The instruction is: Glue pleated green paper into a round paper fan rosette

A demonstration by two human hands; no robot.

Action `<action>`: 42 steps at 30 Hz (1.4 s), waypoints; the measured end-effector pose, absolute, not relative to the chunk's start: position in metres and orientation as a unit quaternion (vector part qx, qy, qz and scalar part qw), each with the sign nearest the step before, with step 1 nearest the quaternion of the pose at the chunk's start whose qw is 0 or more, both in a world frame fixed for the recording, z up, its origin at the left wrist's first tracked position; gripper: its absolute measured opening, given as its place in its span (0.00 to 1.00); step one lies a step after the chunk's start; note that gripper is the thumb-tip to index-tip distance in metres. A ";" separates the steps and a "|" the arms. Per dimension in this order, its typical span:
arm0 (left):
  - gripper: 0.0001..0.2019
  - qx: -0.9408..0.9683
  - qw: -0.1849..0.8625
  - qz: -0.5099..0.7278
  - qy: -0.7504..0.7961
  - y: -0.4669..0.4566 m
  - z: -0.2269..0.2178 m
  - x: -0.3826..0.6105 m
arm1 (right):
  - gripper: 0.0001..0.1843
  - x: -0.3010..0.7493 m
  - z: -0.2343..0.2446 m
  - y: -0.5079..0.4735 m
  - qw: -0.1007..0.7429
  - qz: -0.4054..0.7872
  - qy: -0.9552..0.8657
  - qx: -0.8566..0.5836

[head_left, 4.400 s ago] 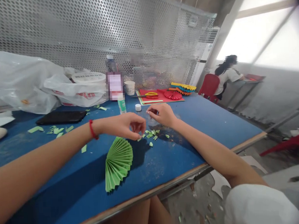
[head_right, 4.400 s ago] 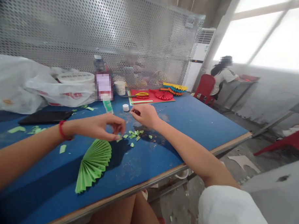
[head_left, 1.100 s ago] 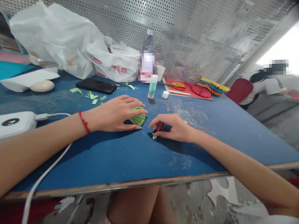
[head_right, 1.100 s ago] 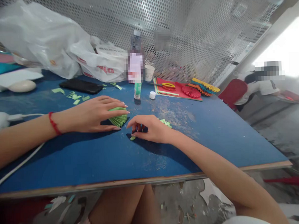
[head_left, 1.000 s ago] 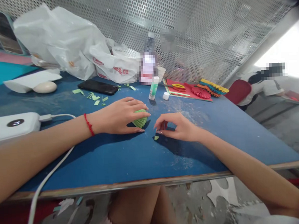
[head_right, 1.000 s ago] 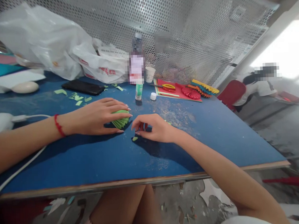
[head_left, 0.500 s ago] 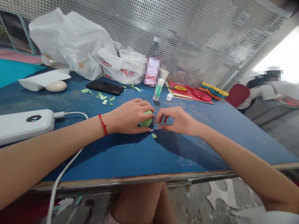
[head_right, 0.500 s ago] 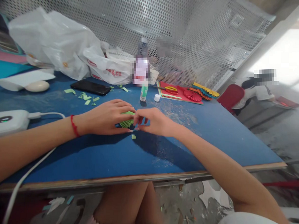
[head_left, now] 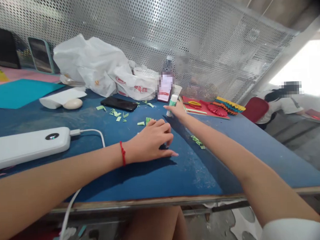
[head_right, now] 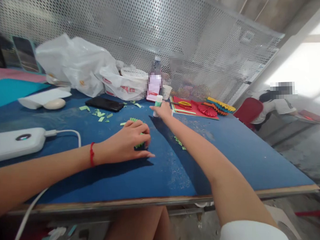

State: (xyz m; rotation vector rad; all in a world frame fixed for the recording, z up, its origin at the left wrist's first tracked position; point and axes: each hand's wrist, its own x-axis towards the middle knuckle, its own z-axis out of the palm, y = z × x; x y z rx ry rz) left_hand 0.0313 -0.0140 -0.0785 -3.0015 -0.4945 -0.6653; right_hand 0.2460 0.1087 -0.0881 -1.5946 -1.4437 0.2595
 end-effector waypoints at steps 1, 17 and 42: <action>0.24 -0.959 0.021 -0.219 -0.176 -0.016 -0.082 0.032 | 0.17 0.241 -0.088 0.112 0.465 0.107 -0.592 -0.650; 0.38 -0.929 -0.056 -0.190 -0.313 -0.012 -0.094 0.037 | 0.19 0.232 -0.089 -0.018 0.597 0.099 -0.598 -0.526; 0.37 -0.961 0.014 -0.164 -0.221 -0.009 -0.084 0.039 | 0.11 0.236 -0.113 -0.019 0.647 0.262 -0.548 -0.460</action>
